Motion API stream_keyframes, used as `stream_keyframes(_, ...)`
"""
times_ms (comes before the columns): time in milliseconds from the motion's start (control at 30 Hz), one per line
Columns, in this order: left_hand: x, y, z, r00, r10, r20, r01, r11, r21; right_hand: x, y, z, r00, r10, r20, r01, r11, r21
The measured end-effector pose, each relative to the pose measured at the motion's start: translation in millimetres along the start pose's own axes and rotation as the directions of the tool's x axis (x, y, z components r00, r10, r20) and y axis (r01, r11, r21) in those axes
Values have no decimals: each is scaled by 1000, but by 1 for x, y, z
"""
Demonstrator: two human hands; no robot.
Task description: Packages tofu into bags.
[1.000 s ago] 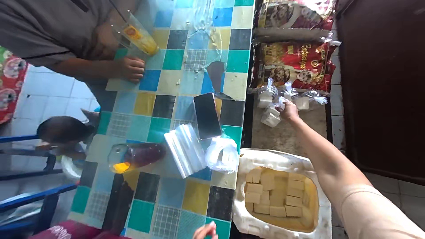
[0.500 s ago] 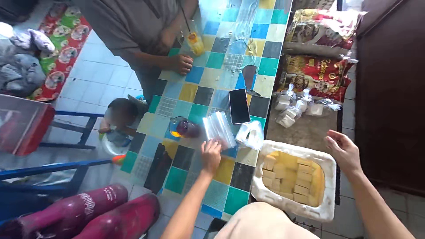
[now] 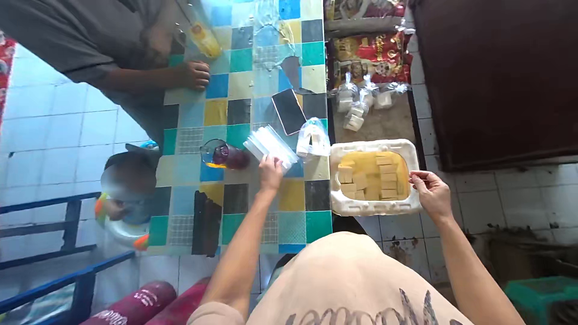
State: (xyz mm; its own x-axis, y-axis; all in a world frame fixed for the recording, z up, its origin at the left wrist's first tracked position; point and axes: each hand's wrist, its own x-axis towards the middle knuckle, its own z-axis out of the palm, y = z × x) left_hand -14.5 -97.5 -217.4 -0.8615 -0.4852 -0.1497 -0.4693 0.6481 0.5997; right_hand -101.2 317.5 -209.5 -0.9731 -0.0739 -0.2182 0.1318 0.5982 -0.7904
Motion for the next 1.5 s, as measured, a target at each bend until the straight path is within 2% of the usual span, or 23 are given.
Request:
stream_keyframes(100,6,-7,8,976,-219,-11,212,957,-195,-12,5,1,1000,8,-15,-8,1000,-22)
stream_keyframes(233,4,-6,13,864,-503,-1,420,721,-552,-26,16,-4,997,34,-63,-35,999,-15)
stream_keyframes(400,0,-13,7,783,-619,59,496,563,-661,-28,30,-12,983,103,-151,-91,992,89)
stream_keyframes(500,5,-10,6,766,-640,57,491,526,-695,-26,20,-4,982,88,-169,-73,993,90)
stream_keyframes(533,5,-8,6,771,-635,44,473,525,-708,-27,9,6,992,40,-120,-30,996,85)
stream_keyframes(600,1,-4,9,793,-610,6,421,540,-729,-32,-19,45,987,-146,64,137,983,120)
stream_keyframes(667,-2,4,13,775,-631,-16,418,533,-736,-40,-61,102,895,-356,269,288,921,261)
stream_keyframes(733,-6,12,15,726,-687,-21,438,487,-755,-45,-103,153,758,-506,412,370,853,368)
stream_keyframes(800,-9,16,16,694,-717,-69,460,514,-724,-47,-131,196,669,-622,408,429,771,471)
stream_keyframes(833,-12,15,15,699,-707,-107,461,560,-688,-46,-138,215,635,-674,376,466,723,510)
stream_keyframes(900,-20,-7,14,788,-597,-150,377,662,-648,-40,-145,242,579,-724,376,508,681,528)
stream_keyframes(933,-24,-20,14,849,-507,-148,304,698,-649,-35,-150,249,570,-712,409,501,696,514)
stream_keyframes(1000,-25,-14,9,894,-437,-100,277,713,-644,-26,-162,254,591,-635,498,414,768,489)
stream_keyframes(1100,-27,-8,8,898,-432,-80,241,638,-732,-22,-171,257,706,-508,493,224,821,525)
stream_keyframes(1167,-27,-6,10,884,-461,-75,234,576,-783,-15,-172,256,758,-391,522,117,869,481)
stream_keyframes(1233,-28,-1,8,863,-505,-33,290,548,-784,-3,-173,252,722,-254,644,0,930,368)
stream_keyframes(1300,-29,3,4,853,-521,37,329,481,-813,8,-173,251,677,-191,711,-61,948,313)
stream_keyframes(1367,-31,1,-5,845,-517,138,380,398,-835,8,-167,256,687,-273,673,6,929,370)
stream_keyframes(1400,-32,0,-9,849,-506,153,394,411,-822,5,-164,260,700,-354,620,98,908,408)
stream_keyframes(1433,-32,-3,-13,858,-494,141,391,450,-803,2,-158,264,713,-464,526,229,863,450)
stream_keyframes(1500,-34,-5,-21,869,-488,76,384,570,-726,-4,-149,270,659,-645,388,428,745,512)
